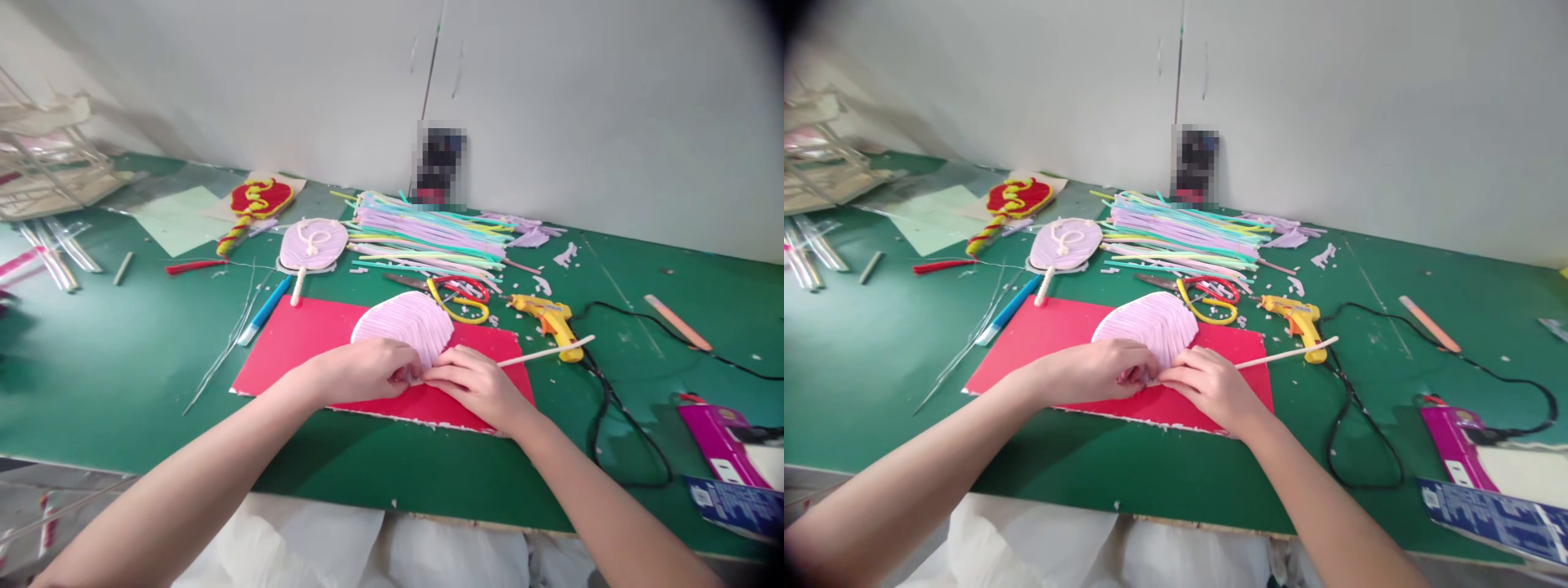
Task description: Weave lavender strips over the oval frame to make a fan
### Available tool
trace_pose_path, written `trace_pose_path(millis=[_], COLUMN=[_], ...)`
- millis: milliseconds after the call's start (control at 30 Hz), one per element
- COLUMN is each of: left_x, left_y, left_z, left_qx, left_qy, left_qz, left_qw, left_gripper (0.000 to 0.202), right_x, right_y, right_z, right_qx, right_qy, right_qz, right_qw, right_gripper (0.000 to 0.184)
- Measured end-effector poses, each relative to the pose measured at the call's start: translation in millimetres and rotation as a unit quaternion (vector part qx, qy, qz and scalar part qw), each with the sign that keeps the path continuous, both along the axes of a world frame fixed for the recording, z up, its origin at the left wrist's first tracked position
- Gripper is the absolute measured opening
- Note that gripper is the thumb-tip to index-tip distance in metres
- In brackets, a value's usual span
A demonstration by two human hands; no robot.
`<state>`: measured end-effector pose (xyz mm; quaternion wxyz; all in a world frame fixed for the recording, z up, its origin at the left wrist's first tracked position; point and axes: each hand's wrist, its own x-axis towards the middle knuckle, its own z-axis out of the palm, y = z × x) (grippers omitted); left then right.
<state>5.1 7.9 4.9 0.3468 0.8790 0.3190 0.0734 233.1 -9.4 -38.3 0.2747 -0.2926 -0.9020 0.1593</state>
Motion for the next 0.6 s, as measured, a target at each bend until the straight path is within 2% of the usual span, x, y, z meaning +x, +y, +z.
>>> trace_pose_path(millis=[600], left_x=[-1.8], left_y=[1.1], left_z=[-4.6], left_qx=[0.006], left_qy=[-0.022], left_qz=[-0.008], left_qw=[1.000], left_gripper=[0.020], right_x=[-1.7], right_y=[0.2], right_z=[3.4], right_qx=[0.003], right_qy=[-0.007], right_qz=[-0.004], right_qw=[1.000], right_gripper=[0.022])
